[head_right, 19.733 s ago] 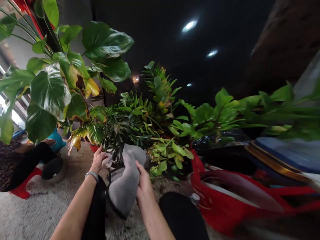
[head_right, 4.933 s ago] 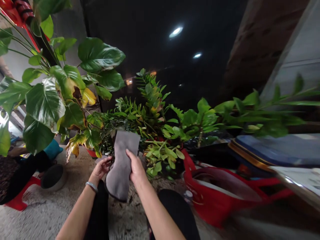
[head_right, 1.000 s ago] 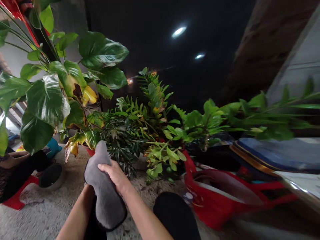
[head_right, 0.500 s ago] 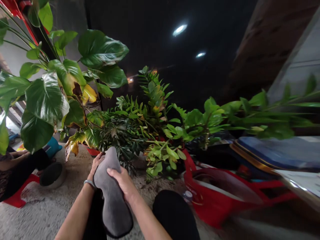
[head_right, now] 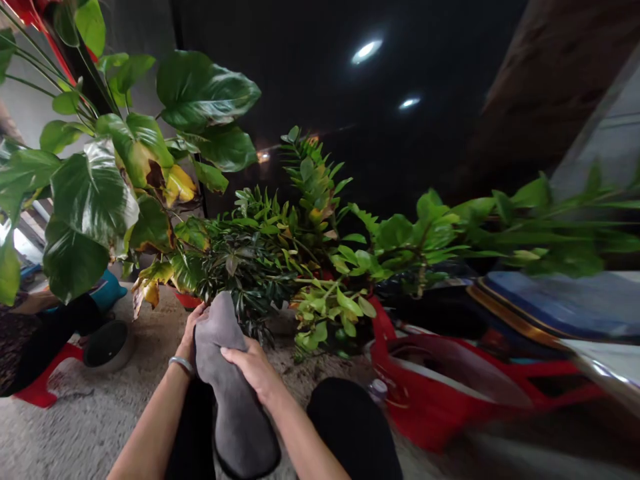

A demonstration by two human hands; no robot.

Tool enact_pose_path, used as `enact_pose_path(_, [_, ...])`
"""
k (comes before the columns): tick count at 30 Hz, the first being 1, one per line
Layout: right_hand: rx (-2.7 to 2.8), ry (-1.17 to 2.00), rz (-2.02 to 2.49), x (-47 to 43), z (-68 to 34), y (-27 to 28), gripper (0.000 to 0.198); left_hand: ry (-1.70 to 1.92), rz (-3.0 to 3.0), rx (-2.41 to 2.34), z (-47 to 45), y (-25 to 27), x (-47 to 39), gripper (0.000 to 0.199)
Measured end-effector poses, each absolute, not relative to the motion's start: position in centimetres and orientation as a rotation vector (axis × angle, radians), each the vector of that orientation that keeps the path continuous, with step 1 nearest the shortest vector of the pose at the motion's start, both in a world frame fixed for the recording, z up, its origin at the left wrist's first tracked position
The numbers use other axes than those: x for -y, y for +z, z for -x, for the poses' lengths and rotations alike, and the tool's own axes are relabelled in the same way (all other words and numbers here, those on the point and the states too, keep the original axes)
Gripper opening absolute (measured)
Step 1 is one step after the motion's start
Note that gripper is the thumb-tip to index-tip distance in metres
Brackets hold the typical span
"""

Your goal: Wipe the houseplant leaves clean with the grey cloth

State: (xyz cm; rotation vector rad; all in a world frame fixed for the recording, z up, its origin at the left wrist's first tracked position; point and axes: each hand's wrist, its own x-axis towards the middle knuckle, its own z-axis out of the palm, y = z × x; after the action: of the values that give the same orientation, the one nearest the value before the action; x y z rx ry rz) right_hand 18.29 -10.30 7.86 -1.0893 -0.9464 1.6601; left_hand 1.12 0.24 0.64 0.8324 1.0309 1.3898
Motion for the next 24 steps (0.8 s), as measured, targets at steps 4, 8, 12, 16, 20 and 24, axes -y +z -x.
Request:
enact_pose_path(4, [0.902, 1.578, 0.956, 8.2, -19.8, 12.3, 0.041, 1.405, -0.866, -1.070, -1.3, 1.2, 0.3, 0.039])
enact_pose_path(8, [0.729, 1.600, 0.898, 5.2, -18.1, 12.9, 0.040, 1.375, -0.854, -1.082, -1.5, 1.2, 0.4, 0.038])
enact_pose_path(12, [0.723, 1.637, 1.083, 7.7, -16.8, 8.6, 0.032, 1.389, -0.813, -1.055, -1.2, 0.1, -0.4, 0.038])
enact_pose_path(16, [0.810, 1.671, 1.139, 11.6, -19.0, 8.0, 0.031, 1.374, -0.735, -1.015, -0.6, -1.4, -1.2, 0.054])
enact_pose_path(20, [0.690, 1.546, 0.970, 9.2, -22.4, 12.6, 0.037, 1.360, -0.775, -0.978, -0.5, -2.2, -1.4, 0.059])
enact_pose_path(24, [0.270, 1.539, 0.799, 4.4, -23.9, 14.5, 0.017, 1.379, -0.770, -0.970, -0.8, -2.2, -1.3, 0.057])
